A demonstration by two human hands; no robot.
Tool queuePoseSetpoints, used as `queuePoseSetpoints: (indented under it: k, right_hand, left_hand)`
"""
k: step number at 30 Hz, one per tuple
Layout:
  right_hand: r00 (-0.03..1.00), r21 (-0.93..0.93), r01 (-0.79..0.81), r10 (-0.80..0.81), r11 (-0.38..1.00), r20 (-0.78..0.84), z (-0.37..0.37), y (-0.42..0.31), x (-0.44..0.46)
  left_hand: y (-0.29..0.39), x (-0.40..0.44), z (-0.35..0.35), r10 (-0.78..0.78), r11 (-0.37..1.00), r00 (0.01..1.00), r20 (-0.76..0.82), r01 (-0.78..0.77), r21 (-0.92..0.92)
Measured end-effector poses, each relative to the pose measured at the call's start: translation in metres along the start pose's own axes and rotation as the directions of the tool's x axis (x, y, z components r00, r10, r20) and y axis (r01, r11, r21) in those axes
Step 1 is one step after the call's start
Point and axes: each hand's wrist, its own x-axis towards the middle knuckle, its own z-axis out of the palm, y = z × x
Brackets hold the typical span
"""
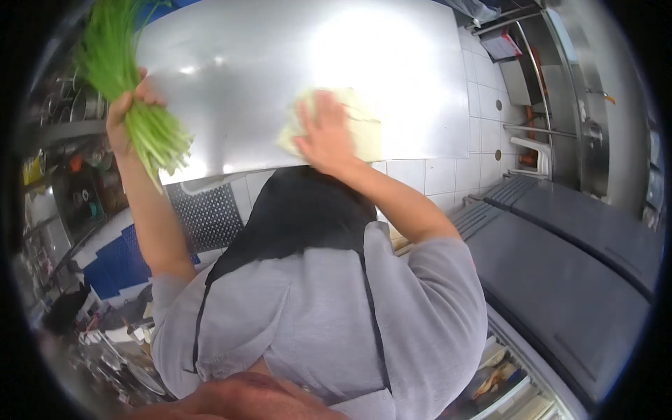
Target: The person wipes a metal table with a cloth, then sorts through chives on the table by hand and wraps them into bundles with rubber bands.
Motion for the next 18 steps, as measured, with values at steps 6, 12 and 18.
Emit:
queuePoseSetpoints:
  k: [6,12,18]
  right_hand:
    - [0.831,0.174,0.458,-0.489,0.872,0.263,0.017,-0.155,0.109]
    - [0.297,0.336,0.916,-0.932,0.218,-0.206,0.094,-0.157,0.092]
    - [0.539,0.833,0.310,-0.807,0.457,0.242,-0.012,-0.118,0.043]
  left_hand:
    - [-0.002,0.011,0.026,0.000,1.000,0.999,-0.054,-0.001,-0.019]
    - [-0.010,0.015,0.039,0.040,0.999,0.996,-0.076,-0.039,0.017]
    - [-0.006,0.020,0.046,0.084,0.996,0.995,-0.056,-0.083,0.018]
